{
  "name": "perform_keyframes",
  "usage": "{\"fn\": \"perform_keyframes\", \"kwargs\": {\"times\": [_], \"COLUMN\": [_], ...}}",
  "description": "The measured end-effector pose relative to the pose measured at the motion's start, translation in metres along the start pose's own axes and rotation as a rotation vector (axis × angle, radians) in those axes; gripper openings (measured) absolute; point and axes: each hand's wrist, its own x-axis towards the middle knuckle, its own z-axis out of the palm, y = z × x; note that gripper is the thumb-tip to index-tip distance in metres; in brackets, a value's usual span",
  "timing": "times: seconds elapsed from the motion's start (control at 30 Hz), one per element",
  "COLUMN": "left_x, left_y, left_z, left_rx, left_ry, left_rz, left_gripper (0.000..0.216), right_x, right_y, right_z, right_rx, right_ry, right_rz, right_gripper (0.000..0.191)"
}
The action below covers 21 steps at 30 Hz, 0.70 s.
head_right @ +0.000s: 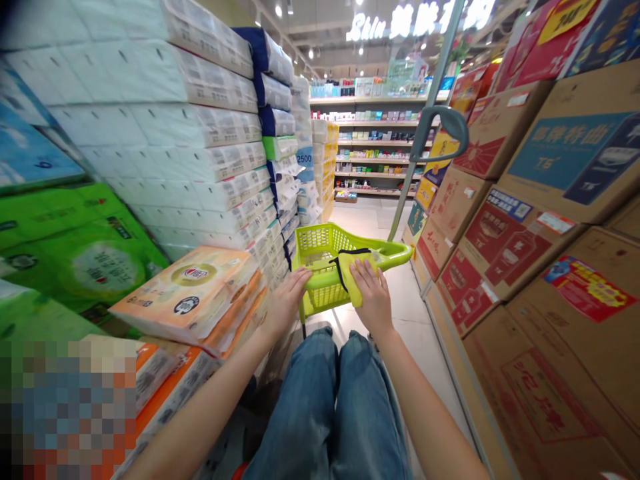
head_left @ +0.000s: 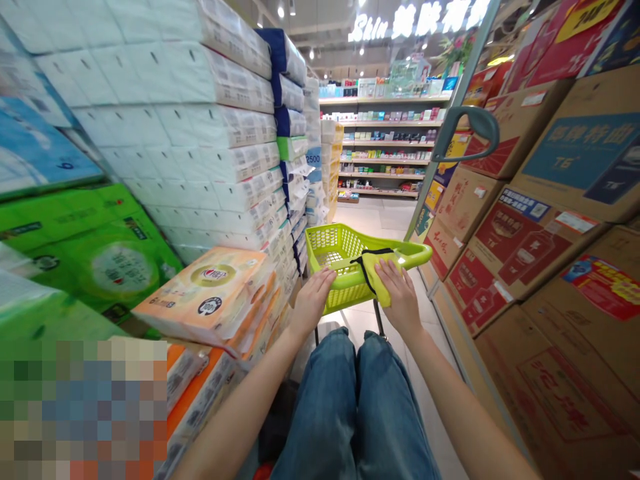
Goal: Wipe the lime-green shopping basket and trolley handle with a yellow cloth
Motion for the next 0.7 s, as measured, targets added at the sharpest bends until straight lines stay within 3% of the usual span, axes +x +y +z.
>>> {"fn": "perform_keyframes", "kwargs": {"times": [0.23, 0.7], "left_x": [-0.014, -0.029], "left_y": [0.009, -0.008], "left_z": [-0.009, -0.022], "left_rx": [0.004, -0.053], "left_ry": [0.009, 0.068], "left_rz": [-0.046, -0.070], "left_gripper": [0.048, 0.051], "right_x": [-0.008, 0.000], "right_y": [-0.004, -0.023], "right_z": [0.009, 0.025], "right_rx": [0.159, 0.255], "right_ry": [0.059, 0.079], "right_rz": [0.017, -0.029], "right_gripper": [0.064, 0.067]}}
